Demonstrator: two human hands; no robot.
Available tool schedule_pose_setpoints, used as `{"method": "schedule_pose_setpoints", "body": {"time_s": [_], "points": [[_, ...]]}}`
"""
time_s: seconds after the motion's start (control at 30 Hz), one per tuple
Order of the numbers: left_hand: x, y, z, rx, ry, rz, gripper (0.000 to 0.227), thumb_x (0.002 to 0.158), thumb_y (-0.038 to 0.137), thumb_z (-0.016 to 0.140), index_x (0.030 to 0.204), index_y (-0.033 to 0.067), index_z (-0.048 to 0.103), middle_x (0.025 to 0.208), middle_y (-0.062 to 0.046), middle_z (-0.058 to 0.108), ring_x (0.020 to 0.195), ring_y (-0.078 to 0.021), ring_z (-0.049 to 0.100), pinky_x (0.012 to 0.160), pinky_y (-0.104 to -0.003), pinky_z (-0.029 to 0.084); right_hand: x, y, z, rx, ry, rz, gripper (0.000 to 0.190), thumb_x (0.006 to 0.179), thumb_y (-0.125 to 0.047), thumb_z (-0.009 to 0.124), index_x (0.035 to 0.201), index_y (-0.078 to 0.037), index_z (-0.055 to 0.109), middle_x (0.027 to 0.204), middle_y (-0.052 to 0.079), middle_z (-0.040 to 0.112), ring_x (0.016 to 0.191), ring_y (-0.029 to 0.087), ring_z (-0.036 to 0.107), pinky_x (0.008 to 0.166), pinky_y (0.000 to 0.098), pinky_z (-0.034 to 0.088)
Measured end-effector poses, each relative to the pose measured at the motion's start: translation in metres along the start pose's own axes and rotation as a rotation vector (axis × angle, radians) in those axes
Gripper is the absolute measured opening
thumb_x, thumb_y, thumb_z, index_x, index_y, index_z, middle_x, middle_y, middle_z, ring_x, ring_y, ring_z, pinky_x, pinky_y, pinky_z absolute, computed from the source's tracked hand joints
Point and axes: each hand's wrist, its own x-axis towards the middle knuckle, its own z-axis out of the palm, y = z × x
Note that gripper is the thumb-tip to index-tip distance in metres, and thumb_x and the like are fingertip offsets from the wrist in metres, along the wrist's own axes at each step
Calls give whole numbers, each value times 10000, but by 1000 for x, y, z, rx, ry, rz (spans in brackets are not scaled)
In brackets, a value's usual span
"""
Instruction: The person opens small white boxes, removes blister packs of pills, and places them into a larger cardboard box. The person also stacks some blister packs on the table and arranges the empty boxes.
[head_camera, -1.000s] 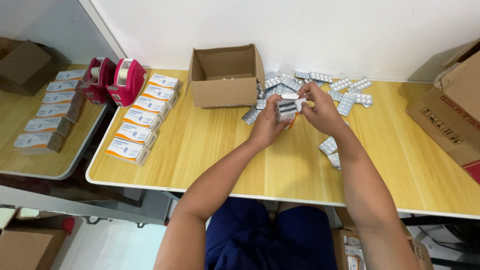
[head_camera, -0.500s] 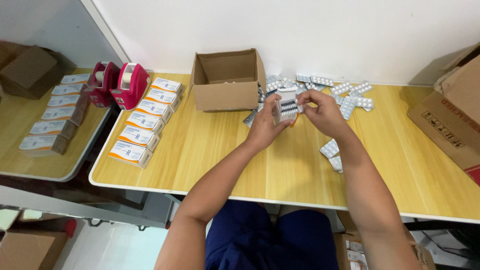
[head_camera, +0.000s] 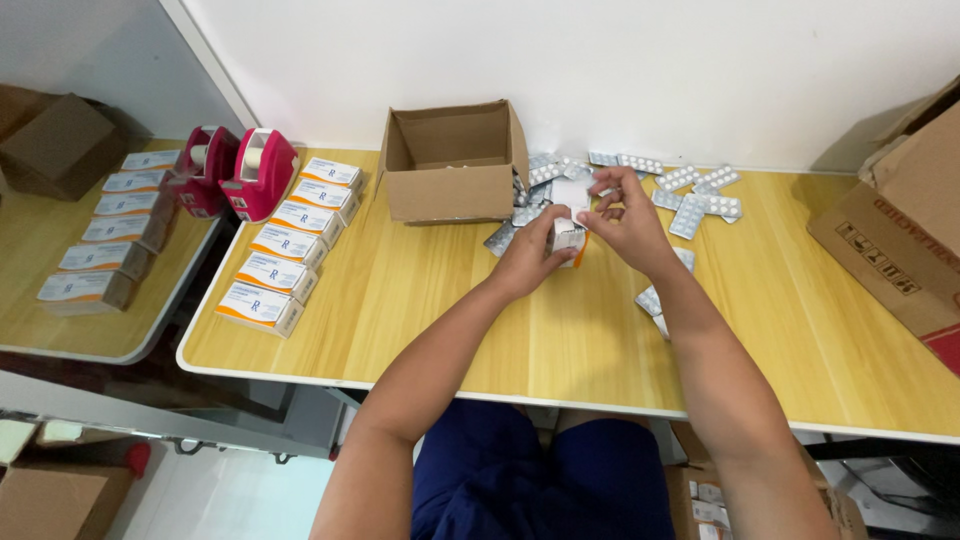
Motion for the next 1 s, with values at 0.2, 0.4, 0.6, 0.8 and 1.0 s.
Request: {"method": "schedule_pose_setpoints", "body": {"time_s": [0.2,0.4,0.6,0.8,1.0], "points": [[1,-6,4,-143,-7,40,593,919,113,761,1302,118,308,1201,-193,632,1136,-312,687,914,-416,550,-2,-6,2,96,-117,142,249,1017,-107,692,1255,-44,725,1138,39,694,935,88,608,749,257,512],[2,-11,3,-136,-50,-44,631,941,109,743,1301,109,225,1243,-198,654,1185,-298,700,960,-408,554,-4,-22,-1,-126,-155,-218,204,929,-51,738,1134,-57,743,1171,72,703,1032,153,674,825,272,559],[2,-13,4,-192,-56,-83,667,924,84,740,1333,122,215,1291,-197,643,1186,-295,694,961,-394,563,-10,-47,-2,-457,-170,-398,186,886,-67,771,1071,-79,773,1158,100,702,1022,249,658,856,352,546],[3,2,1,45,-65,-188,752,893,176,802,1428,145,274,1285,-205,666,1209,-344,654,979,-451,523,-12,-44,-6,-450,-270,-251,301,905,-47,751,1201,-84,715,1272,135,631,1064,288,638,865,377,544],[-23,49,-55,-188,162,31,775,850,252,830,1420,106,326,1327,-226,624,1230,-348,660,1012,-429,533,-13,-57,-7,224,-228,-66,476,959,1,648,1415,-66,528,1292,77,601,1034,120,649,884,290,594]]}}
